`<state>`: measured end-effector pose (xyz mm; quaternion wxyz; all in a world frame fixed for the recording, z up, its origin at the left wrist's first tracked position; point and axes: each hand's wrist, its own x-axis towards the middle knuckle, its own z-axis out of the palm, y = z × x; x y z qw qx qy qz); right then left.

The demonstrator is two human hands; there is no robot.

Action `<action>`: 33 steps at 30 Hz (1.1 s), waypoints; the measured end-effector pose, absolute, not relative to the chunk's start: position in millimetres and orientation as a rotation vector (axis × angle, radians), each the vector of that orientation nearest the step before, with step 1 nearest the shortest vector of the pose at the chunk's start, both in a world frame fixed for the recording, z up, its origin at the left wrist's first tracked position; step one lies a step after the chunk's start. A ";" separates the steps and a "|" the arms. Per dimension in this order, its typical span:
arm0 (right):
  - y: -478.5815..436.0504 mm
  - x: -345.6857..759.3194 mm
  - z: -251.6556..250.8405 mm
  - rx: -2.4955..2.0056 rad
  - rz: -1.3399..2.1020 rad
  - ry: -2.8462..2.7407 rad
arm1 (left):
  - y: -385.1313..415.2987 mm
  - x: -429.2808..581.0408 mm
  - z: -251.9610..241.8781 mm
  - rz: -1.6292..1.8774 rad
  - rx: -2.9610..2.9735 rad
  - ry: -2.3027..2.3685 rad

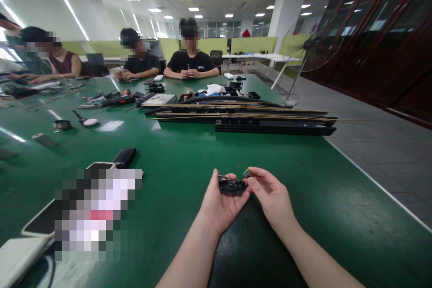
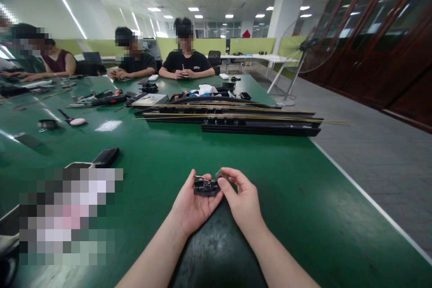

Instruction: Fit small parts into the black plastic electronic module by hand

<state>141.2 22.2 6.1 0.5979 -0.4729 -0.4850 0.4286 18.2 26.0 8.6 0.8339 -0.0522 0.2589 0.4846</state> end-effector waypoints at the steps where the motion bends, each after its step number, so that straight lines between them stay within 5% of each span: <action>1: 21.0 140.9 6.2 -1.101 0.941 -1.218 | 25.9 18.4 8.7 1.026 -0.107 0.537; 11: 13.7 140.0 6.7 -1.159 0.545 -1.952 | 27.2 20.1 7.7 1.106 -0.125 0.510; 33: 11.5 139.6 5.2 -1.215 0.249 -2.099 | 26.9 20.0 8.1 1.094 -0.088 0.452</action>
